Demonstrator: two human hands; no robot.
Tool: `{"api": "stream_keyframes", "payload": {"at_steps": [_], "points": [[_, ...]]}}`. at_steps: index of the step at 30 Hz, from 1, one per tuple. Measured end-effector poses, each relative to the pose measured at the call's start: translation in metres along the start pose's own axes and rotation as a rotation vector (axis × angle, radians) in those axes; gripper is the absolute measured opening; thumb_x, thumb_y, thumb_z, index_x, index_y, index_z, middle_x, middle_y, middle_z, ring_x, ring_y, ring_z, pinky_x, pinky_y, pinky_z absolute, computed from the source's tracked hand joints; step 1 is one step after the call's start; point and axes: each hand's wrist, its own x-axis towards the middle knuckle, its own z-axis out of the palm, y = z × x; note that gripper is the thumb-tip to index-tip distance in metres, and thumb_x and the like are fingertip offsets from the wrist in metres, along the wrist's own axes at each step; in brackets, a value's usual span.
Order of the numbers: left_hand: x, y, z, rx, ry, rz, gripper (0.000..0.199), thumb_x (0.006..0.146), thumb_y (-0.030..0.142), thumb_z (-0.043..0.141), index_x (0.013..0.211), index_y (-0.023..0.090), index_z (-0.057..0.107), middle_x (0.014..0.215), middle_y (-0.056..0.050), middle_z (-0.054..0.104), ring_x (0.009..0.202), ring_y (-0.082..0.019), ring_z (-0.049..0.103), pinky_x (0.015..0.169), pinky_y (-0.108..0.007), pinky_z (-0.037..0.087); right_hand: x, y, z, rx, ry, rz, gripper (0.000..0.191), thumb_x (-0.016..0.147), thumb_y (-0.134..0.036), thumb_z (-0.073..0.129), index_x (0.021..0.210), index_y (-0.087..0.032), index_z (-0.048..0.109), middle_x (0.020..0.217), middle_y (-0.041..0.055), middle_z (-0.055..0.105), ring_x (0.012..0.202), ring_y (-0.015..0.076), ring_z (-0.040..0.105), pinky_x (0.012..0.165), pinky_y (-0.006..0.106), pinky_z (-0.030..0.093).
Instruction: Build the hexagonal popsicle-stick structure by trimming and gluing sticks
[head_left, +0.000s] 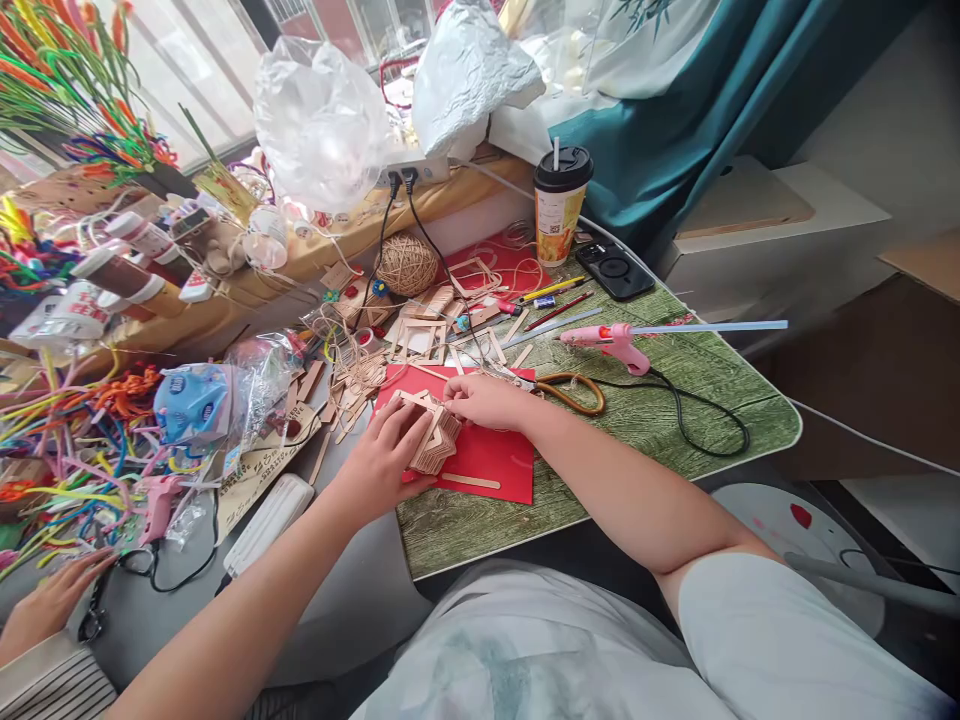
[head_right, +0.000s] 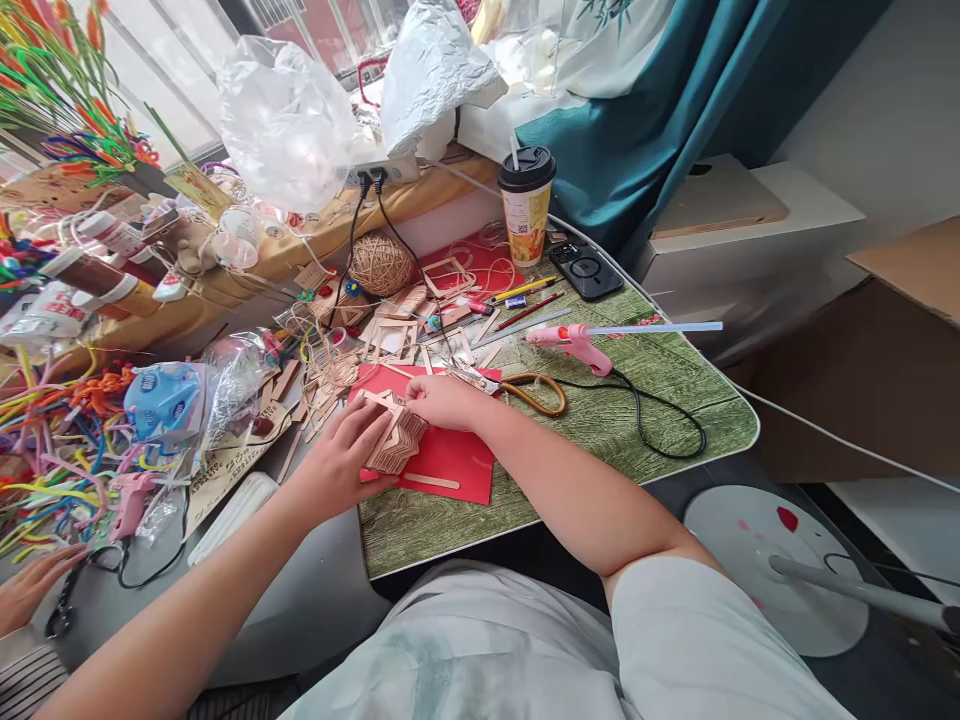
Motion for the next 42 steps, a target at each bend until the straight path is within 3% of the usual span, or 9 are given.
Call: {"api": "stream_keyframes", "payload": {"at_steps": [7,18,32,38,42], "points": [[-0.004,-0.008,0.007,-0.068,0.096,0.024,0.102,0.089,0.042,0.081,0.173,0.03,0.024,0.153,-0.021,0.053,0.157,-0.048,0.041,0.125,-0.068,0.043,-0.006,-0.006,-0.001,-0.007,-0.002,-0.013,0.01,0.098,-0.033,0.065,0.096,-0.023,0.065,0.086,-0.0005,0.072,0.075,0.0148,0.062,0.068,0.024,0.044],[-0.005,-0.014,0.007,-0.109,0.162,0.034,0.103,0.086,0.04,0.082,0.172,0.029,0.028,0.148,-0.02,0.056,0.155,-0.045,0.044,0.126,-0.063,0.045,-0.013,-0.018,-0.001,0.038,-0.026,0.023,0.012,0.1,-0.035,0.063,0.096,-0.024,0.064,0.081,-0.0026,0.068,0.071,0.0142,0.057,0.065,0.024,0.038],[-0.009,-0.026,0.004,-0.103,0.146,0.041,0.106,0.084,0.049,0.087,0.17,0.025,0.031,0.152,-0.023,0.056,0.153,-0.047,0.047,0.124,-0.064,0.046,-0.003,-0.021,0.017,0.366,0.002,0.092,0.012,0.099,-0.027,0.062,0.09,-0.022,0.056,0.072,-0.0041,0.059,0.063,0.0119,0.057,0.062,0.022,0.049],[-0.011,-0.032,0.012,-0.133,0.223,0.064,0.096,0.087,0.03,0.086,0.166,0.03,0.032,0.143,-0.021,0.06,0.153,-0.046,0.048,0.118,-0.066,0.052,0.001,-0.015,0.02,0.444,0.014,0.065,0.016,0.097,-0.03,0.066,0.088,-0.022,0.056,0.07,-0.004,0.059,0.061,0.0115,0.056,0.061,0.022,0.049],[-0.011,-0.034,0.011,-0.141,0.239,0.073,0.095,0.087,0.028,0.086,0.166,0.029,0.033,0.141,-0.021,0.058,0.155,-0.046,0.046,0.12,-0.066,0.051,0.002,-0.012,0.02,0.485,0.015,0.036,0.021,0.094,-0.034,0.071,0.086,-0.022,0.057,0.07,-0.0043,0.058,0.062,0.0115,0.056,0.061,0.022,0.05]]}}
